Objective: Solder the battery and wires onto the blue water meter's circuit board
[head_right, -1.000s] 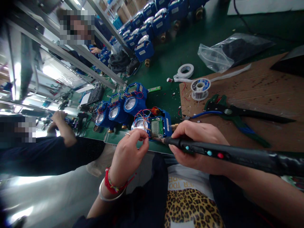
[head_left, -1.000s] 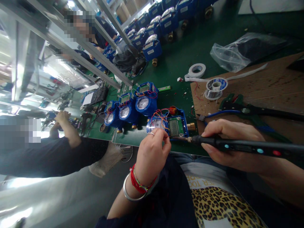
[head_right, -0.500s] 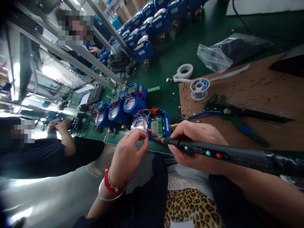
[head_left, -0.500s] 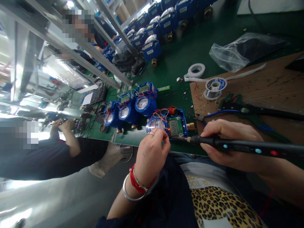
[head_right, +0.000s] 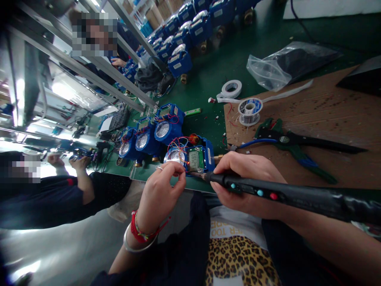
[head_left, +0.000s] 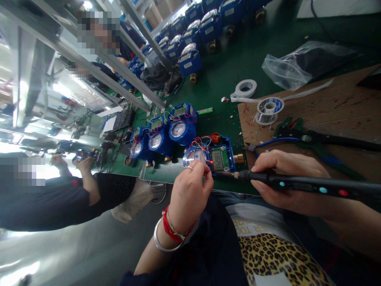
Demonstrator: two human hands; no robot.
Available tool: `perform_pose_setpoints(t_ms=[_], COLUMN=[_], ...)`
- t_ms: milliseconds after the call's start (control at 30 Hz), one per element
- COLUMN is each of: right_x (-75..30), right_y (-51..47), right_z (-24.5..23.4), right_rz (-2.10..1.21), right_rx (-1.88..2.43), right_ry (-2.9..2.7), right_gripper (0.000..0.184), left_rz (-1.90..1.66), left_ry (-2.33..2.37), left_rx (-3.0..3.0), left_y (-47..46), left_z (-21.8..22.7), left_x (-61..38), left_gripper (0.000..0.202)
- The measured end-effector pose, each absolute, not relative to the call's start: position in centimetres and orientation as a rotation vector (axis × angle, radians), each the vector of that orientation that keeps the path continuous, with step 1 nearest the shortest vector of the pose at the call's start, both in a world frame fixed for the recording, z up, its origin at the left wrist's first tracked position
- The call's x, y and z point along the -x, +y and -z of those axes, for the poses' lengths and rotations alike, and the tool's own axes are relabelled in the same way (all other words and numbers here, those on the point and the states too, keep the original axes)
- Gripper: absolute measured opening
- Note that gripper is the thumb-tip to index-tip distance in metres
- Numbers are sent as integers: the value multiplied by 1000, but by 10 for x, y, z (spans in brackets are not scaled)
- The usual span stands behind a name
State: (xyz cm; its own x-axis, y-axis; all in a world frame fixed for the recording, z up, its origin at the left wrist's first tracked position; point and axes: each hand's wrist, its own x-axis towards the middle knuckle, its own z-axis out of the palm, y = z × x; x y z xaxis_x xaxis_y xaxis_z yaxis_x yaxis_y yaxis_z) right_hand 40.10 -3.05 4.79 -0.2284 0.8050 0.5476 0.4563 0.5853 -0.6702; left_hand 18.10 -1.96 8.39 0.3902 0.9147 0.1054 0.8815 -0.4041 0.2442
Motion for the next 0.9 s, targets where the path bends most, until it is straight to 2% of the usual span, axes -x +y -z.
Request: perform_pose_setpoints(t_ms=[900], right_x=[-403], right_y=[-31], right_z=[-50], right_rz=[-413], right_rx=[1045], right_ry=[-1853], right_gripper=[11], left_rz=[-333], left_ry=[1627], left_rx=[-2483], left_y=[-21], left_z=[-83], left_x=[-180], left_gripper=[6])
